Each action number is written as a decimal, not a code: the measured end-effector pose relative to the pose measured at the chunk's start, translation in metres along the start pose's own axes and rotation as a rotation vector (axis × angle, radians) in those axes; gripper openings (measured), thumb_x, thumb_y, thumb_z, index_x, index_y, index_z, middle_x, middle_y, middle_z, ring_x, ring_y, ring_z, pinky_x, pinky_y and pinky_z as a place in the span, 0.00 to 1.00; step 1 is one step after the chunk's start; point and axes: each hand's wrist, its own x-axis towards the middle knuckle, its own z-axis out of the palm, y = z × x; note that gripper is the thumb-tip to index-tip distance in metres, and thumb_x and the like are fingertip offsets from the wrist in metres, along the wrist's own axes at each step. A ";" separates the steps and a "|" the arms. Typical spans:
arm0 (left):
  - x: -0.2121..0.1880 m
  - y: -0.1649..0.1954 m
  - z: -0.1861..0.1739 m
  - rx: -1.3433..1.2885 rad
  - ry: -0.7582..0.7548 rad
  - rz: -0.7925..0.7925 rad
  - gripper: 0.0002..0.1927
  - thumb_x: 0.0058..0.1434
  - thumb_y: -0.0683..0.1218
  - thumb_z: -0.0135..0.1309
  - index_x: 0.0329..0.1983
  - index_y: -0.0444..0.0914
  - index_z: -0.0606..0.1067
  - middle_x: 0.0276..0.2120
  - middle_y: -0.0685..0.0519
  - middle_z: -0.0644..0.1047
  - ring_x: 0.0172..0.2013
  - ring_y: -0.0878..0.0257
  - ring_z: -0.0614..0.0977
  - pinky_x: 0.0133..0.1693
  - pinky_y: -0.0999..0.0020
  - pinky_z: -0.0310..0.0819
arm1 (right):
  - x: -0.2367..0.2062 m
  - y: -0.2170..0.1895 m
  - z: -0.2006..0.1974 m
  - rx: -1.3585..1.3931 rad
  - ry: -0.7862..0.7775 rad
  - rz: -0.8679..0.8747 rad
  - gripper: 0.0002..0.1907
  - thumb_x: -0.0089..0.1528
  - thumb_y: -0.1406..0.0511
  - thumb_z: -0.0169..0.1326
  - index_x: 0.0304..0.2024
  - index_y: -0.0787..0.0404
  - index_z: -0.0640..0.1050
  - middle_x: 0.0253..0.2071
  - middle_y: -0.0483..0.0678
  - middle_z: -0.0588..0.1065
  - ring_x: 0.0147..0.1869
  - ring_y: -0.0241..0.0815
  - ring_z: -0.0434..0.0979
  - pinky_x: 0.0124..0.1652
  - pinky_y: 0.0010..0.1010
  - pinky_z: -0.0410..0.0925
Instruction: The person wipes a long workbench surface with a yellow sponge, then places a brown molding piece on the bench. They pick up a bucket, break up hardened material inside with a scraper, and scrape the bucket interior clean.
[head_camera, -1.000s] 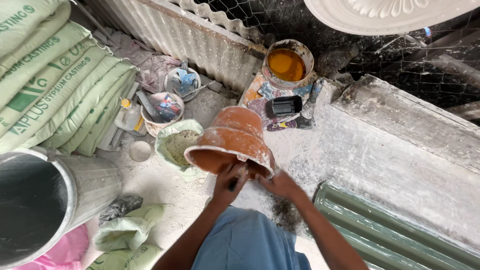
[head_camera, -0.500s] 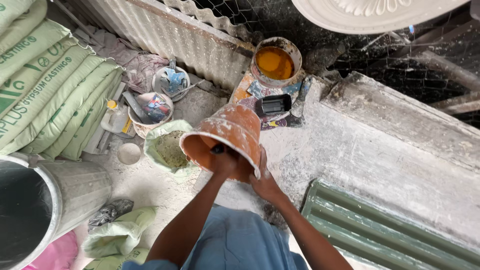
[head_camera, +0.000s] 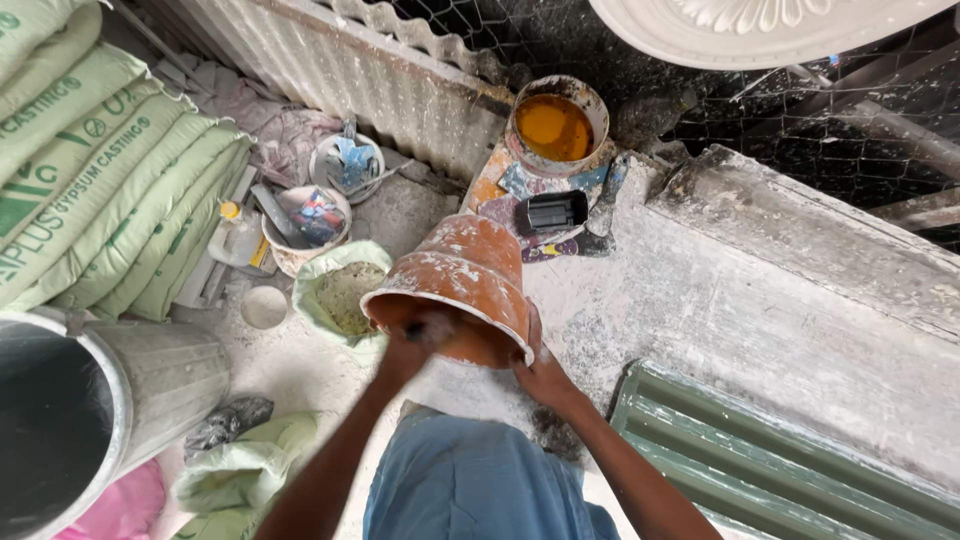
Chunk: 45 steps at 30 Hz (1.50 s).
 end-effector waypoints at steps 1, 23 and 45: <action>0.004 -0.009 -0.012 0.096 -0.017 -0.041 0.07 0.68 0.46 0.59 0.44 0.38 0.77 0.36 0.45 0.80 0.40 0.53 0.81 0.45 0.61 0.76 | 0.000 0.002 0.003 0.013 -0.016 0.043 0.49 0.66 0.65 0.45 0.75 0.47 0.26 0.67 0.64 0.69 0.60 0.59 0.77 0.51 0.43 0.73; 0.047 0.037 0.065 0.071 0.000 0.096 0.11 0.63 0.43 0.56 0.48 0.36 0.75 0.46 0.49 0.80 0.48 0.55 0.80 0.51 0.61 0.75 | 0.001 -0.039 -0.017 -0.092 -0.135 -0.016 0.48 0.67 0.65 0.49 0.76 0.50 0.31 0.51 0.68 0.80 0.48 0.56 0.84 0.51 0.41 0.75; 0.013 0.086 -0.013 -0.400 -0.502 -0.390 0.25 0.66 0.52 0.55 0.64 0.39 0.69 0.47 0.50 0.80 0.42 0.62 0.83 0.42 0.64 0.82 | -0.004 -0.094 -0.058 -0.199 -0.226 0.254 0.45 0.67 0.42 0.33 0.77 0.39 0.27 0.76 0.63 0.53 0.76 0.65 0.59 0.68 0.46 0.60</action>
